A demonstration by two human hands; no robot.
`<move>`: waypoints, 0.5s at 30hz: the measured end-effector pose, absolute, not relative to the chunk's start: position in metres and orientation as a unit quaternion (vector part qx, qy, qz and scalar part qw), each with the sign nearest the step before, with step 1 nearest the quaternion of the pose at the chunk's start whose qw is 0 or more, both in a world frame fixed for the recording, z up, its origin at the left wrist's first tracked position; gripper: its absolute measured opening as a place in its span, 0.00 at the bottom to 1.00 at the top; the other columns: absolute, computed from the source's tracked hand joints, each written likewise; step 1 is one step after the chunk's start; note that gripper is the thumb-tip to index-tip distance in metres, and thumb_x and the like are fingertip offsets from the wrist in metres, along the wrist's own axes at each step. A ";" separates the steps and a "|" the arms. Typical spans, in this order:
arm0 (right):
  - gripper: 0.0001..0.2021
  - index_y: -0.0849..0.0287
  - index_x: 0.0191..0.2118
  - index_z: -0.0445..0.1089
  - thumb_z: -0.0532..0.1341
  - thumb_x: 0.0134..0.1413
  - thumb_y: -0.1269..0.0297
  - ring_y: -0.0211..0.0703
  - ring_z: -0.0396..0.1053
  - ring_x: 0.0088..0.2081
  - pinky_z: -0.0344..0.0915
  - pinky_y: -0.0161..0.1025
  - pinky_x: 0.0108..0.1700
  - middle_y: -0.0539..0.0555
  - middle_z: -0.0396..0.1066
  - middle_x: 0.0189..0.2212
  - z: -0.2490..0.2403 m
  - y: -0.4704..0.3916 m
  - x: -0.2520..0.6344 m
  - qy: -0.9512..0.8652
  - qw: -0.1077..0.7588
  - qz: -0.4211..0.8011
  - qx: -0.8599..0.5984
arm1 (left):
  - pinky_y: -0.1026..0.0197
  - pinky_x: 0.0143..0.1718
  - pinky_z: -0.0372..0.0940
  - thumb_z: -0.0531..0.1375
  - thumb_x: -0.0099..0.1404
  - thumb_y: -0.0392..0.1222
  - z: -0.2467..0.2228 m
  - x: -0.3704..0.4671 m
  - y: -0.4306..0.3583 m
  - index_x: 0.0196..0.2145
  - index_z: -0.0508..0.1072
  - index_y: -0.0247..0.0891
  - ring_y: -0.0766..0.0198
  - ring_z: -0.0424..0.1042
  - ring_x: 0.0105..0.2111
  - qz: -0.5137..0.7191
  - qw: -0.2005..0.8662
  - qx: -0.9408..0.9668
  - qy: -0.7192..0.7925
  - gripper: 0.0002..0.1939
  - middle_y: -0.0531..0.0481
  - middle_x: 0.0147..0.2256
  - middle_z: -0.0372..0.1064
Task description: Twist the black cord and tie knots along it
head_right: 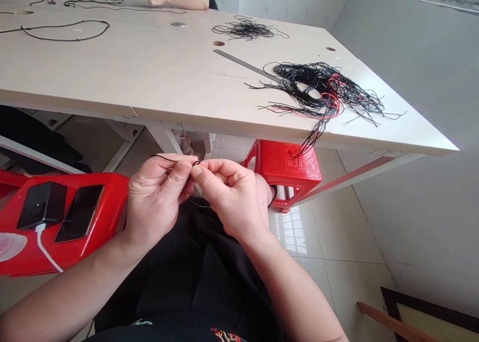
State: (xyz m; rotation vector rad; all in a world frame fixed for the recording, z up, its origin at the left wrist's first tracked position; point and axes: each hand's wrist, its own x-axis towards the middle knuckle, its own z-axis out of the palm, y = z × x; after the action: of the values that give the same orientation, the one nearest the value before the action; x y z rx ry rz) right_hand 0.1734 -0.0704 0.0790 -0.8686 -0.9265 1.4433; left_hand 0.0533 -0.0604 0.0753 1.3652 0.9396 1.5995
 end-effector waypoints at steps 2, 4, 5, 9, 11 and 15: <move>0.11 0.59 0.31 0.75 0.70 0.50 0.57 0.24 0.48 0.15 0.44 0.25 0.15 0.42 0.60 0.15 0.079 -0.071 0.174 -0.396 0.568 0.612 -0.382 | 0.64 0.32 0.70 0.64 0.64 0.45 0.074 0.052 -0.059 0.31 0.78 0.42 0.65 0.75 0.35 0.635 0.371 0.563 0.378 0.06 0.51 0.34 0.75; 0.13 0.60 0.31 0.74 0.70 0.50 0.55 0.24 0.46 0.15 0.42 0.25 0.14 0.42 0.58 0.15 0.079 -0.071 0.174 -0.398 0.561 0.617 -0.382 | 0.61 0.38 0.71 0.64 0.64 0.43 0.074 0.052 -0.058 0.30 0.78 0.42 0.63 0.75 0.38 0.638 0.358 0.575 0.366 0.05 0.51 0.35 0.75; 0.13 0.60 0.31 0.74 0.70 0.50 0.54 0.24 0.46 0.15 0.42 0.26 0.14 0.42 0.59 0.15 0.079 -0.070 0.173 -0.399 0.558 0.620 -0.381 | 0.60 0.39 0.71 0.64 0.64 0.42 0.074 0.052 -0.057 0.31 0.78 0.43 0.63 0.75 0.39 0.638 0.364 0.576 0.359 0.04 0.51 0.36 0.76; 0.13 0.60 0.30 0.73 0.70 0.50 0.55 0.24 0.45 0.15 0.41 0.27 0.15 0.42 0.58 0.16 0.078 -0.070 0.174 -0.407 0.554 0.624 -0.372 | 0.60 0.42 0.70 0.63 0.64 0.40 0.076 0.052 -0.059 0.32 0.78 0.45 0.64 0.75 0.38 0.637 0.392 0.567 0.345 0.03 0.52 0.35 0.76; 0.13 0.61 0.29 0.73 0.69 0.50 0.55 0.24 0.44 0.16 0.42 0.27 0.16 0.42 0.59 0.16 0.077 -0.070 0.174 -0.415 0.555 0.617 -0.373 | 0.61 0.42 0.70 0.64 0.64 0.41 0.077 0.052 -0.060 0.32 0.78 0.44 0.65 0.75 0.38 0.640 0.394 0.566 0.340 0.03 0.53 0.34 0.76; 0.14 0.61 0.30 0.73 0.70 0.49 0.54 0.25 0.47 0.17 0.45 0.28 0.17 0.43 0.62 0.18 0.078 -0.071 0.176 -0.429 0.546 0.610 -0.383 | 0.64 0.38 0.70 0.64 0.63 0.44 0.077 0.052 -0.061 0.31 0.77 0.44 0.66 0.74 0.35 0.630 0.432 0.542 0.349 0.04 0.53 0.33 0.76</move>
State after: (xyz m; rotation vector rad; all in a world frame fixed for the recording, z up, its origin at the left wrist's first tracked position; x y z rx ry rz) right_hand 0.1764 -0.0708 0.0780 -0.9070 -1.0160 1.4462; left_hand 0.0521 -0.0613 0.0768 1.3506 0.8702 1.5712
